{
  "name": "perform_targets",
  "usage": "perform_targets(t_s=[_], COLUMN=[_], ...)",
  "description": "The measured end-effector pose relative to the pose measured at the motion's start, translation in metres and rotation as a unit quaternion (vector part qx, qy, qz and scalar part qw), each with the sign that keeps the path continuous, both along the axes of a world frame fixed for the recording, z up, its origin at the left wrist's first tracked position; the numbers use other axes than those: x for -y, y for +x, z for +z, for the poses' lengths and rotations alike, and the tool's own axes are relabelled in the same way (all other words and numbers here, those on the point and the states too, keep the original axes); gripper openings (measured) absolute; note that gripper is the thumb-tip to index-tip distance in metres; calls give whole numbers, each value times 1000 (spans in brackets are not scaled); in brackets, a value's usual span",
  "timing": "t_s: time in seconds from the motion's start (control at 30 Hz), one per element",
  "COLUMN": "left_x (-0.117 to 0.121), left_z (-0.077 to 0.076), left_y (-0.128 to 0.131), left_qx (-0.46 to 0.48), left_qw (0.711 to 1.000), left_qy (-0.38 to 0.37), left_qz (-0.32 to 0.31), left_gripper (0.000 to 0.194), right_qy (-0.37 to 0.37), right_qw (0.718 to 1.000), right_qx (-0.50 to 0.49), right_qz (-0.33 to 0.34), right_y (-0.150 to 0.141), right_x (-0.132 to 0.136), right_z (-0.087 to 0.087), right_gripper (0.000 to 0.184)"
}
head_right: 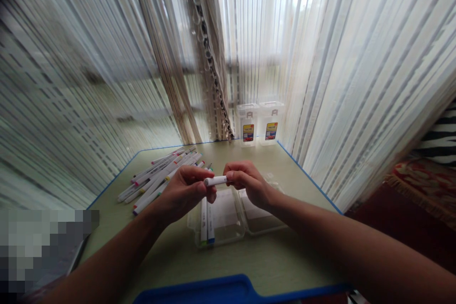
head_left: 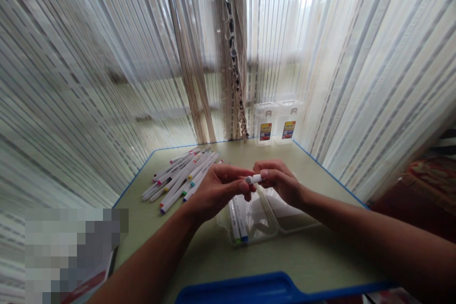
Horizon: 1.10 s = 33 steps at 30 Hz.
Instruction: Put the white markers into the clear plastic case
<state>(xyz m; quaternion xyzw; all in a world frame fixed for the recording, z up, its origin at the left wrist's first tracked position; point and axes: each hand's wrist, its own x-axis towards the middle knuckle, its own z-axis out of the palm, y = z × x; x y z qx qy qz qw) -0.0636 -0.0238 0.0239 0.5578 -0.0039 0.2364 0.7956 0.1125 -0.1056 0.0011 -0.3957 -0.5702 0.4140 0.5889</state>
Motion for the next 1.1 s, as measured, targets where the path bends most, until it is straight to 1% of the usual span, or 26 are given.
perform_targets(t_s=[0.13, 0.3, 0.43, 0.53, 0.73, 0.87, 0.93, 0.97, 1.03, 1.1], left_x=[-2, -7, -9, -10, -14, -21, -25, -26, -29, -29], left_z=[0, -2, 0, 1, -3, -7, -9, -9, -10, -11], left_y=[-1, -1, -1, -3, -2, 1, 2, 3, 2, 1], left_qx=[-8, -5, -16, -31, -32, -17, -17, -16, -13, -12], left_qw=[1000, 1000, 1000, 999, 999, 996, 994, 994, 995, 997], left_qy=[0, -9, -17, -6, 24, 37, 29, 19, -7, -39], left_qz=[4, 5, -15, -22, 18, 82, 108, 111, 97, 66], left_gripper=[19, 14, 12, 12, 9, 6, 6, 6, 6, 8], right_qy=[12, 29, 34, 26, 21, 10, 3, 0, -3, -10], right_qw=[999, 995, 990, 989, 984, 973, 968, 967, 968, 976], right_qx=[39, 85, 121, 135, 157, 199, 214, 216, 210, 184], right_qz=[-20, -47, -60, -56, -78, -117, -132, -136, -135, -118], right_y=[1, -2, -3, -2, -3, -6, -7, -7, -6, -6], right_x=[2, 2, 2, 2, 1, 0, -2, -2, -3, -3], right_z=[2, 6, 10, 9, 8, 9, 9, 9, 9, 9], right_gripper=[24, 25, 25, 26, 28, 31, 31, 32, 32, 32])
